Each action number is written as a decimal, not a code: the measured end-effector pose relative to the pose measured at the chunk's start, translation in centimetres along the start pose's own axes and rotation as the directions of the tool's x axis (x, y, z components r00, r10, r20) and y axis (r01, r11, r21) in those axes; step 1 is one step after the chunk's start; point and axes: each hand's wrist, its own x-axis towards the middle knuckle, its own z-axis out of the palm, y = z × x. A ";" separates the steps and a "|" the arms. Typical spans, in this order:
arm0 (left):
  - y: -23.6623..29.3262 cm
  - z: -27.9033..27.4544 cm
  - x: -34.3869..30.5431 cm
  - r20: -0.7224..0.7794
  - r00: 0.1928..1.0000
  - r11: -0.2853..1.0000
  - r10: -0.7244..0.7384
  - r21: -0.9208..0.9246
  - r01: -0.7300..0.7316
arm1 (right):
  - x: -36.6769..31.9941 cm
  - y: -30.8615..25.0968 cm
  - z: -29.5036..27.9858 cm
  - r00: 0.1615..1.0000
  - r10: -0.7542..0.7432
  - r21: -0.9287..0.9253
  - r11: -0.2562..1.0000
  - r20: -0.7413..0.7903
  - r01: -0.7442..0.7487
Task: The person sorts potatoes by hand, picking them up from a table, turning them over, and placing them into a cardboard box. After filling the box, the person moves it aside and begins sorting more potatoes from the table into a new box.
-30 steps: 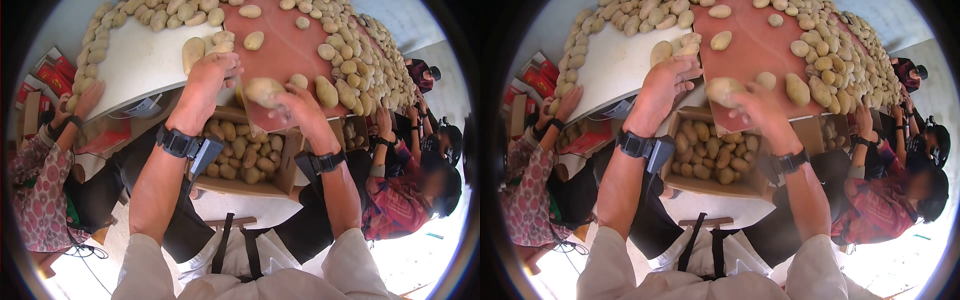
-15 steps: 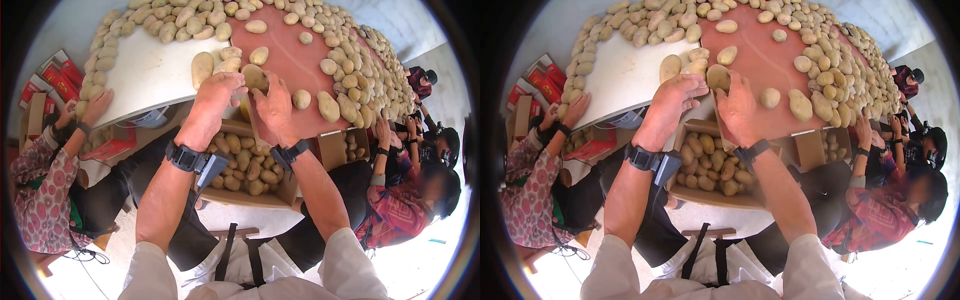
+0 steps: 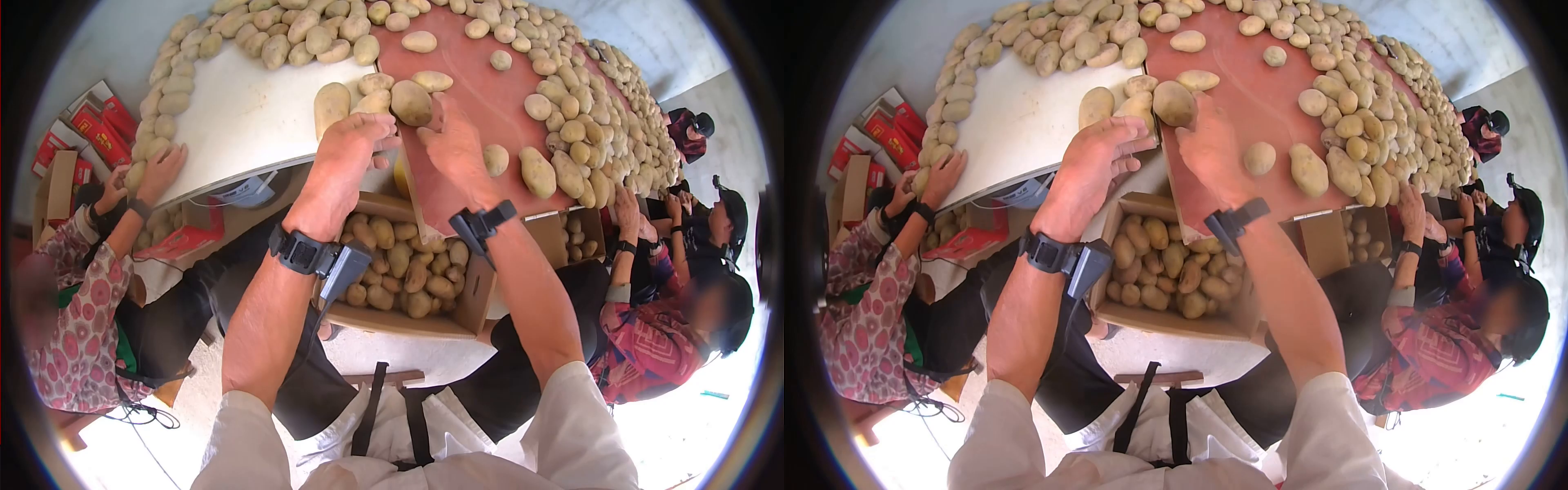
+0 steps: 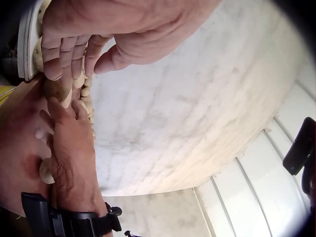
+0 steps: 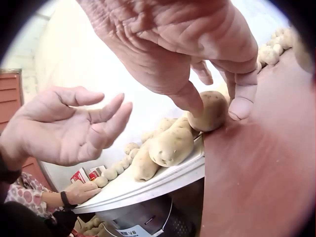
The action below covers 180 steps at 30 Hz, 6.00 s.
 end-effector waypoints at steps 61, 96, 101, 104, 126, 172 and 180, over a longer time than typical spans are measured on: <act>0.8 0.2 -8.9 0.069 0.971 0.966 0.228 -0.142 -0.217 | -19.7 -0.3 -18.5 0.891 0.254 0.219 0.910 0.377 -0.352; -3.5 -2.0 -4.6 -0.101 0.989 0.918 -0.112 0.371 0.142 | -8.6 -2.4 -14.9 0.986 0.148 0.916 0.400 -0.073 0.008; -7.5 -2.3 -4.5 -0.060 0.968 0.827 -0.242 0.509 0.238 | -9.4 -2.3 -16.0 0.982 0.153 0.963 0.259 -0.115 0.072; -10.0 -2.2 -4.5 -0.110 0.915 0.684 -0.387 0.631 0.365 | -9.3 -1.8 -16.7 0.972 0.229 0.972 0.236 -0.061 0.005; -28.2 -4.9 0.4 0.019 0.999 -0.333 0.029 0.943 -0.008 | -13.0 1.0 -19.6 0.998 0.056 0.998 -0.063 -0.014 0.017; -6.9 11.4 6.9 0.182 0.922 0.457 0.340 0.825 -0.332 | -11.7 3.5 -21.7 0.974 0.215 0.996 0.036 0.074 -0.084; -7.1 7.1 -2.1 0.123 0.956 0.721 0.265 0.633 -0.282 | -12.5 2.6 -21.4 0.980 0.183 0.993 0.105 -0.076 0.057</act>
